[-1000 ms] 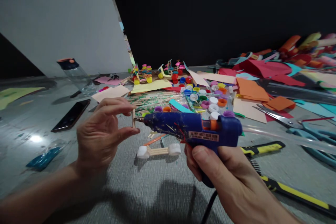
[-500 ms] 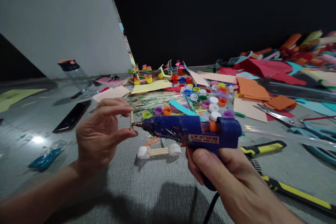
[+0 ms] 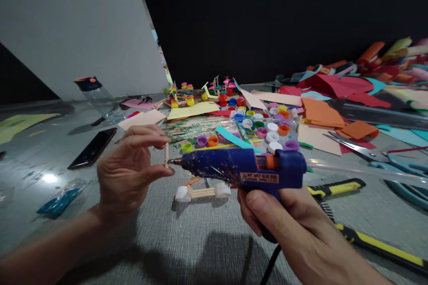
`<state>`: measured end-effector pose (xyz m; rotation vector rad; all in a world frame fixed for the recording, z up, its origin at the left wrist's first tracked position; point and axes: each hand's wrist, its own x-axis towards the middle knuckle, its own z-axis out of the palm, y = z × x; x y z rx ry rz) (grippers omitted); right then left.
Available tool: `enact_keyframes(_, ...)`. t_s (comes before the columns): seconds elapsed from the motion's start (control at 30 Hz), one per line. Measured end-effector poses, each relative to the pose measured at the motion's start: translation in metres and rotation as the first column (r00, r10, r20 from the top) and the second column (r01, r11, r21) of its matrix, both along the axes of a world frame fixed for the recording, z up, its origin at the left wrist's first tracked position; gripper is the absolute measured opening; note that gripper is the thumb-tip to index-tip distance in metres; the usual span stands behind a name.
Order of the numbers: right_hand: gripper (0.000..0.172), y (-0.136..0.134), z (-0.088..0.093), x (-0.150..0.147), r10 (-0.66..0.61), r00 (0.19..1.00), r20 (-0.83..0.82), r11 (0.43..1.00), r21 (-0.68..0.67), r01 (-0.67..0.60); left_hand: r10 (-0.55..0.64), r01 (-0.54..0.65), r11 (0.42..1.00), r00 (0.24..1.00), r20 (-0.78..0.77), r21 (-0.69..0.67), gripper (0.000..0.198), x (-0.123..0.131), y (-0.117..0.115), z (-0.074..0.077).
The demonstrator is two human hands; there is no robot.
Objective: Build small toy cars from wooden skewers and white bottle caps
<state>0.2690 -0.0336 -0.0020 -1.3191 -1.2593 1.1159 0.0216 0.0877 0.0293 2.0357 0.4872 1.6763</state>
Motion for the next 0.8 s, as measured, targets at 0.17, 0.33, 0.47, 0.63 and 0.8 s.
enact_keyframes(0.17, 0.049, 0.001, 0.003, -0.001, 0.034, 0.999, -0.029, 0.999, -0.03, -0.034, 0.027, -0.027, 1.0, 1.0, -0.011, 0.009, 0.037, -0.001, 0.002, -0.001)
enact_keyframes(0.33, 0.05, 0.002, 0.004, -0.001, 0.039, 0.999, -0.026, 0.997, -0.07, -0.04, 0.009, -0.009, 1.0, 1.0, -0.005, 0.005, 0.038, -0.001, 0.002, -0.002)
enact_keyframes(0.47, 0.049, 0.002, 0.001, 0.003, 0.087, 0.996, -0.008, 0.995, -0.042, -0.088, -0.007, 0.007, 1.0, 1.0, 0.003, -0.001, 0.038, -0.001, 0.002, -0.001)
enact_keyframes(0.63, 0.046, 0.003, -0.001, 0.006, 0.128, 0.991, 0.027, 0.992, 0.0, -0.128, 0.004, -0.004, 1.0, 1.0, 0.003, 0.01, 0.038, -0.001, 0.003, -0.002)
enact_keyframes(0.8, 0.057, 0.005, 0.012, -0.001, 0.085, 0.994, 0.062, 0.996, -0.015, -0.084, -0.003, 0.003, 1.0, 1.0, 0.006, -0.002, 0.038, -0.002, 0.003, -0.002)
